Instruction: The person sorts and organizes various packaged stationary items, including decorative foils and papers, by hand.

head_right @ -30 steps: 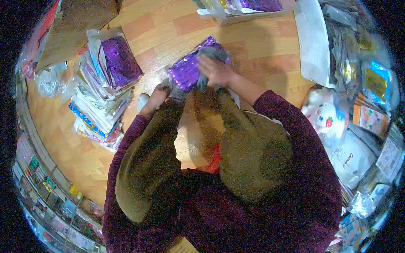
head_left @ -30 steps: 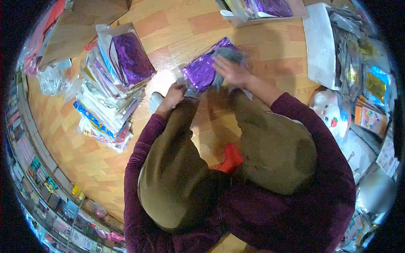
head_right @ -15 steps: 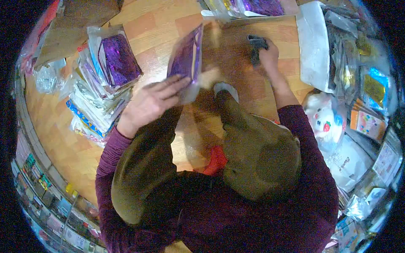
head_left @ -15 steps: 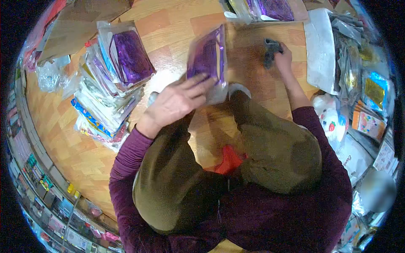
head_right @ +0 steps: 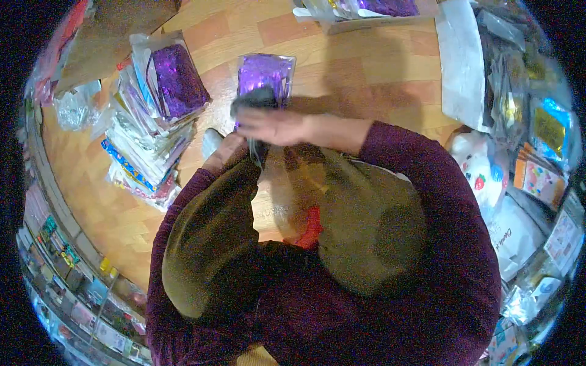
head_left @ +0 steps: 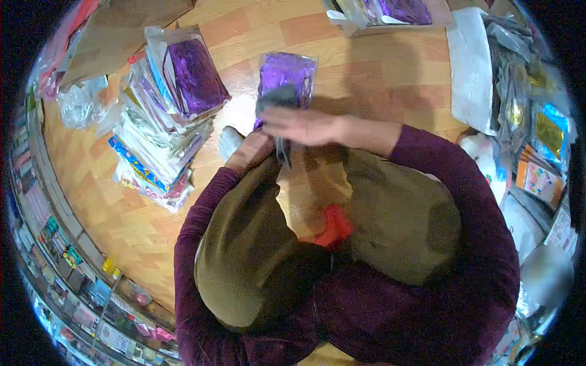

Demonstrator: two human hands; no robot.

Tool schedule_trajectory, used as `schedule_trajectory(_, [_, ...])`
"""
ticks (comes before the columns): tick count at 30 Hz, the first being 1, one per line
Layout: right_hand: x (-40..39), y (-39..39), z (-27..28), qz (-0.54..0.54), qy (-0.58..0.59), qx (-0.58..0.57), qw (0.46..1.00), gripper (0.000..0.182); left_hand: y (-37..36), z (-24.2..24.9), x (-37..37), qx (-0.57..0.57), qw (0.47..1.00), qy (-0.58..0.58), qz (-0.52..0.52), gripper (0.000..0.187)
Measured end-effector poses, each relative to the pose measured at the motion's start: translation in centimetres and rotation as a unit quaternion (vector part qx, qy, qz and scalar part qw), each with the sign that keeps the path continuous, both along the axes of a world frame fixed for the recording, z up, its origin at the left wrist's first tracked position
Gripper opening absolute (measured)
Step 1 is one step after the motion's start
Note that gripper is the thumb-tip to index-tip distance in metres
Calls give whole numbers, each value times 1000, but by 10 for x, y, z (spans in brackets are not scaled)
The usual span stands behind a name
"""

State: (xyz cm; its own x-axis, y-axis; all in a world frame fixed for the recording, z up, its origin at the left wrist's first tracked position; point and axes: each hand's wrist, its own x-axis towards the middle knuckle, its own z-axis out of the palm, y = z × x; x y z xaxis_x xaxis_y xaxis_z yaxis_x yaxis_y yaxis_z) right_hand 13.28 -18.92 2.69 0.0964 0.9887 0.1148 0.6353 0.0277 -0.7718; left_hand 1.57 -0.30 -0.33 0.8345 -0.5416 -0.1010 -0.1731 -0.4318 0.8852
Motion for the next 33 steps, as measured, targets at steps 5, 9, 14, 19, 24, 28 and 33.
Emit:
schedule_trajectory(5, [16, -25, -47, 114, -221, -139, 959, 52, -8, -3, 1, 145, 985, -66, -68, 24])
schedule_trajectory(9, [22, -38, -98, 44, -741, -144, 655, 47, -11, 0, 7, 153, 983, -77, -69, 24])
schedule_trajectory(14, [69, -92, -36, -96, -336, -289, 892, 35, -9, 20, 0, 89, 995, 40, -16, 27])
schedule_trajectory(19, [84, -99, 8, -307, -173, -241, 904, 43, -11, 24, 12, -25, 992, 58, 109, 23])
schedule_trajectory(24, [57, -76, -12, -249, -227, -243, 910, 47, 14, 1, 52, 44, 889, 96, 445, 33])
schedule_trajectory(28, [70, -80, -31, -195, -217, -297, 909, 47, 6, -36, 51, 51, 891, 214, 396, 47])
schedule_trajectory(33, [85, -100, -22, -283, -107, -218, 928, 41, -19, -25, 33, 31, 933, 261, 246, 37])
